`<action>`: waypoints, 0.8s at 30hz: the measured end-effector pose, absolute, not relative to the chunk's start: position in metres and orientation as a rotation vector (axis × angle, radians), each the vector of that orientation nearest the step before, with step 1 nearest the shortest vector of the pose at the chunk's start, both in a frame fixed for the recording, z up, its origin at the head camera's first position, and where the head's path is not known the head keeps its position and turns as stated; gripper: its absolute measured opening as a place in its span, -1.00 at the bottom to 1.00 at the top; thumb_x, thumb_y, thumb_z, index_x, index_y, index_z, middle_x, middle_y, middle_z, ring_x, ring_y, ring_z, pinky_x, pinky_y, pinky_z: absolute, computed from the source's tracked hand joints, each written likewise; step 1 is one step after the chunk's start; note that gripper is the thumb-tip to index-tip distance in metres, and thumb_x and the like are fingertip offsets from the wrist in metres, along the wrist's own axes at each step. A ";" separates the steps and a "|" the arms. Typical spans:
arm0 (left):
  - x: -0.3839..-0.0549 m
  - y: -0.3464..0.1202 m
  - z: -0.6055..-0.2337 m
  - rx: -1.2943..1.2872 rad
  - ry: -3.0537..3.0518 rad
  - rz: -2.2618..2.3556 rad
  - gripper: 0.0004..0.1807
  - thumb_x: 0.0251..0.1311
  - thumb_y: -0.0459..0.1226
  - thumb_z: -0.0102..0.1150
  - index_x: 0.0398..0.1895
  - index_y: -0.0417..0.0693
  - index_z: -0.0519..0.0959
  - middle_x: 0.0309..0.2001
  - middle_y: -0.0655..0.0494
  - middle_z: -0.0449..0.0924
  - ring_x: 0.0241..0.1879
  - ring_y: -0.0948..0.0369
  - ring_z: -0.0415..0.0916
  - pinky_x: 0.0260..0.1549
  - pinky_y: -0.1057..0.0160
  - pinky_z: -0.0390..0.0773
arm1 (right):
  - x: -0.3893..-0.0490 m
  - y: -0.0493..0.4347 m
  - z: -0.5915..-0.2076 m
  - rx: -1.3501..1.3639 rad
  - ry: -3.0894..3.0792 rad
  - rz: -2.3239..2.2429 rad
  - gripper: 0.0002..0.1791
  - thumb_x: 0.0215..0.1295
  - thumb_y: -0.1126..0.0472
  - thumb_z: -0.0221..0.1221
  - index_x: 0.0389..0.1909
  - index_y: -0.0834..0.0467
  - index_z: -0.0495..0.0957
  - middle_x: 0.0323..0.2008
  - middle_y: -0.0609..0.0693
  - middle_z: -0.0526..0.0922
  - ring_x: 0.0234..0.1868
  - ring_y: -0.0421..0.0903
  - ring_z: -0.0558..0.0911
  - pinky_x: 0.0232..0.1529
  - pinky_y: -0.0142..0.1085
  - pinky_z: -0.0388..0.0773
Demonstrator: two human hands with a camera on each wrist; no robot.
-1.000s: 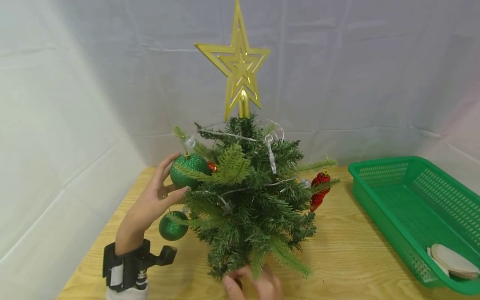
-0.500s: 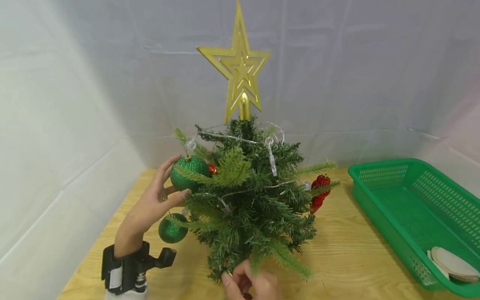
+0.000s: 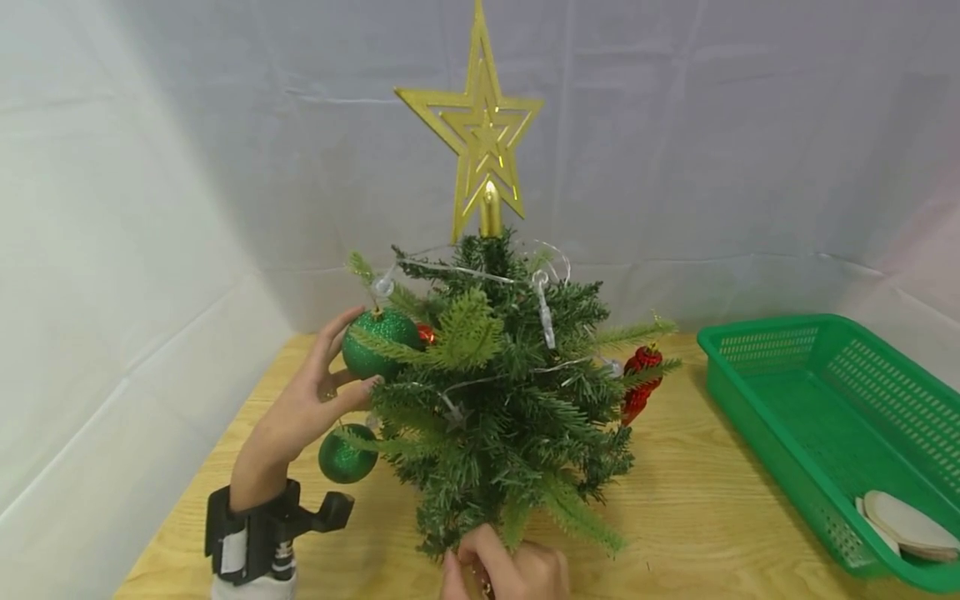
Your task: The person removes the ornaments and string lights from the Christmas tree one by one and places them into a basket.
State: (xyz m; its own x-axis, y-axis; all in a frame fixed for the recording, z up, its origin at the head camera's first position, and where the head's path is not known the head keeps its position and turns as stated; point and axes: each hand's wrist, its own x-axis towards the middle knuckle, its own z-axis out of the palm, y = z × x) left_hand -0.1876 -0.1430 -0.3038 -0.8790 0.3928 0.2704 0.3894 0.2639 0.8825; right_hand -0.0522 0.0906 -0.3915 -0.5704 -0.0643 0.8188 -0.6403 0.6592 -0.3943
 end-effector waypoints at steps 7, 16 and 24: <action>-0.190 -0.144 -0.304 0.809 2.506 1.719 -0.11 0.30 -0.18 0.19 0.52 0.36 -0.15 0.53 -0.09 -0.41 0.30 -0.38 0.13 -0.03 -0.12 0.55 | -0.048 0.091 -0.385 0.528 -2.058 0.811 -0.76 -0.04 0.29 0.24 -0.56 -0.12 0.43 -0.81 -0.39 0.18 -0.75 -0.56 -0.04 -0.71 -0.72 -0.10; -0.191 -0.145 -0.303 0.802 2.520 1.698 -0.09 0.28 -0.15 0.22 0.51 0.44 -0.14 0.53 -0.06 -0.41 0.30 -0.36 0.14 -0.02 -0.12 0.55 | -0.044 0.092 -0.380 0.745 -2.040 0.615 -0.57 0.46 -0.17 -0.09 -0.62 -0.12 0.35 -0.73 -0.36 0.20 -0.67 -0.51 -0.15 -0.67 -0.70 -0.26; -0.193 -0.146 -0.302 0.829 2.496 1.697 -0.10 0.29 -0.16 0.21 0.51 0.44 -0.15 0.53 -0.06 -0.40 0.30 -0.36 0.15 -0.05 -0.07 0.58 | -0.052 0.090 -0.381 0.897 -1.878 0.449 -0.51 0.45 -0.16 -0.05 -0.44 0.10 0.63 -0.76 -0.29 0.23 -0.75 -0.48 -0.02 -0.60 -0.66 -0.35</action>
State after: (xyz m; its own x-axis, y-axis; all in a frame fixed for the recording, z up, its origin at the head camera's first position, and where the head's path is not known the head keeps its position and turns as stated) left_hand -0.1928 -0.1461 -0.3016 -0.8595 0.4288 0.2781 0.4162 0.2715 0.8678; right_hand -0.0522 0.0897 -0.3810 -0.2586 -0.3896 0.8839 -0.7471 0.6607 0.0726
